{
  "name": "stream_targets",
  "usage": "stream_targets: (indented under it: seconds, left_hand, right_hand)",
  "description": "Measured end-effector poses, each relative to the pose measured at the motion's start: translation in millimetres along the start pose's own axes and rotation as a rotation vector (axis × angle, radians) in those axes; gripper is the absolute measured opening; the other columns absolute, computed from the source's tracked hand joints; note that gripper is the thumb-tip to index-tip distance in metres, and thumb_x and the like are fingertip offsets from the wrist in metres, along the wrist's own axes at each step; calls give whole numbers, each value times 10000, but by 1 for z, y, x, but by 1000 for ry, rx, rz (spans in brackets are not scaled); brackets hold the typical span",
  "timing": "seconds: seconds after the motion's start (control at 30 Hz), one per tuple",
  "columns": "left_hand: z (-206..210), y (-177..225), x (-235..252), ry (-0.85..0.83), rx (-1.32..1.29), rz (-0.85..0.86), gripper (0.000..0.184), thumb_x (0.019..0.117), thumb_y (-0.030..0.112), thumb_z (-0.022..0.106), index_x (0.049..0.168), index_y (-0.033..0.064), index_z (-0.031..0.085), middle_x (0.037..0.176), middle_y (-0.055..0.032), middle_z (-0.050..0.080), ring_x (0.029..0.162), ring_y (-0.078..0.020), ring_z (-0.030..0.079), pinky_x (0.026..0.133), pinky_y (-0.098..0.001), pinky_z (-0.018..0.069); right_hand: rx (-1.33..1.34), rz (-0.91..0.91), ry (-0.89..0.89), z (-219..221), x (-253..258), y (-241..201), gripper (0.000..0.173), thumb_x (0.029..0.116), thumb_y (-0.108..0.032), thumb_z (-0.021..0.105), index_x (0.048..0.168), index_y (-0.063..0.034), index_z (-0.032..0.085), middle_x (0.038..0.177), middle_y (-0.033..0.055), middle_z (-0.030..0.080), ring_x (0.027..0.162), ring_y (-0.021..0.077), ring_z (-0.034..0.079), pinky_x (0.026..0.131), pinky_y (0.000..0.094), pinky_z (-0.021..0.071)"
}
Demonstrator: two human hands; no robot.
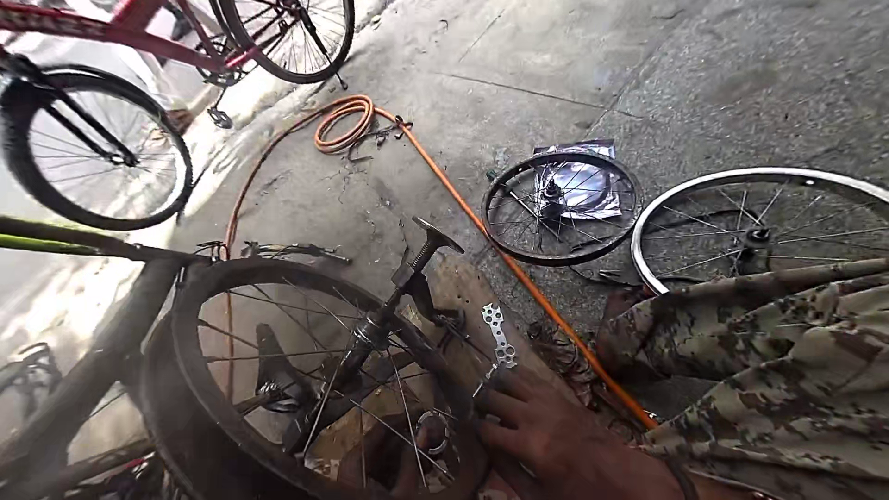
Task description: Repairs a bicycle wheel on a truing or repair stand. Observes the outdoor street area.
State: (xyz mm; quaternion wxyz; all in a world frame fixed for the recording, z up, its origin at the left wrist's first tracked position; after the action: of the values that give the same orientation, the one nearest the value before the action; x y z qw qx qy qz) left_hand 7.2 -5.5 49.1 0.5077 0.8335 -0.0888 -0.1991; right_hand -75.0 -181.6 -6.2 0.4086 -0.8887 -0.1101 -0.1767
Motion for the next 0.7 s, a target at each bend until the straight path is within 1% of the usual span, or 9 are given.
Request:
stream_targets:
  seconds: [0.03, 0.07, 0.13, 0.2, 0.3, 0.4, 0.57, 0.67, 0.7]
  left_hand:
    - [-1, -1, 0, -41, -38, 5, 197, 882, -8, 722, 1061, -72, 669, 844, -21, 760, 748, -70, 728, 716, -239, 621]
    - [-5, -3, 0, -95, -85, -31, 187, 924, -43, 668, 1108, -73, 656, 874, -66, 768, 759, -128, 744, 710, -284, 636]
    - [-8, 0, 0, -144, -151, -81, 191, 954, -67, 613, 1142, -57, 645, 895, -90, 771, 772, -171, 753, 712, -317, 645]
    - [-8, 3, 1, -136, -189, -78, 204, 948, -75, 609, 1144, -55, 663, 899, -85, 774, 771, -163, 751, 708, -307, 640]
    - [-4, 7, 6, -96, -212, -82, 225, 956, -74, 604, 1177, -68, 643, 946, -94, 773, 814, -175, 755, 743, -320, 644]
    - [-1, 8, 8, -105, -240, -64, 237, 955, -82, 600, 1187, -64, 642, 960, -88, 772, 828, -184, 758, 764, -334, 651]
    - [-15, -3, 8, -75, -44, -104, 254, 935, -66, 637, 1188, -87, 646, 907, -100, 775, 776, -176, 754, 714, -303, 638]
    - [-4, -9, 10, 0, -10, -85, 249, 921, -60, 650, 1165, -104, 634, 913, -79, 773, 782, -146, 757, 736, -308, 649]
    - [1, -11, 9, 25, -17, -63, 233, 930, -36, 651, 1148, -113, 624, 923, -66, 757, 794, -120, 746, 754, -310, 647]
  right_hand:
    - [-2, 2, -2, 2, 0, 1, 164, 965, -262, 611, 1018, -149, 717, 1018, 83, 708, 988, 301, 660, 856, 468, 530]
    - [7, 8, -10, 3, -1, 1, 176, 972, -270, 600, 1015, -144, 715, 1007, 81, 702, 998, 298, 652, 872, 463, 525]
    - [6, 4, -17, 5, 0, 0, 179, 977, -268, 583, 999, -140, 707, 989, 80, 694, 986, 297, 645, 850, 453, 521]
    - [3, 6, -30, 4, 1, 1, 183, 978, -269, 577, 995, -139, 706, 981, 76, 690, 984, 295, 643, 839, 446, 522]
    - [-7, 15, -36, 4, 2, 1, 181, 973, -260, 566, 994, -139, 699, 995, 78, 690, 991, 296, 639, 856, 445, 510]
    - [-13, 16, -37, 3, 2, 1, 183, 979, -256, 556, 1001, -142, 697, 1019, 81, 694, 1002, 292, 641, 873, 443, 508]
    - [-24, 21, -47, -1, 1, 4, 185, 986, -259, 542, 1005, -155, 694, 1012, 67, 687, 1005, 287, 636, 870, 440, 505]
    - [-15, 23, -41, -1, 0, 3, 197, 994, -263, 542, 999, -156, 708, 1016, 71, 703, 999, 286, 651, 875, 440, 518]
    - [23, 39, -69, -3, 2, 0, 203, 995, -247, 549, 1014, -138, 719, 1033, 92, 711, 1019, 303, 657, 908, 458, 517]
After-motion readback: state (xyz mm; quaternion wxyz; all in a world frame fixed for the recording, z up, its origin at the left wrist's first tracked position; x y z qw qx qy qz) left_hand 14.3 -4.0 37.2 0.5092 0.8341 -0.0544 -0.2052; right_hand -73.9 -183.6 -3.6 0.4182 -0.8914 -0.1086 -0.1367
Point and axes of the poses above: each hand's wrist, its own x-axis towards the middle knuckle, its own z-axis out of the palm, y = z × x, the point moved 3 cm from there along x, towards the middle knuckle
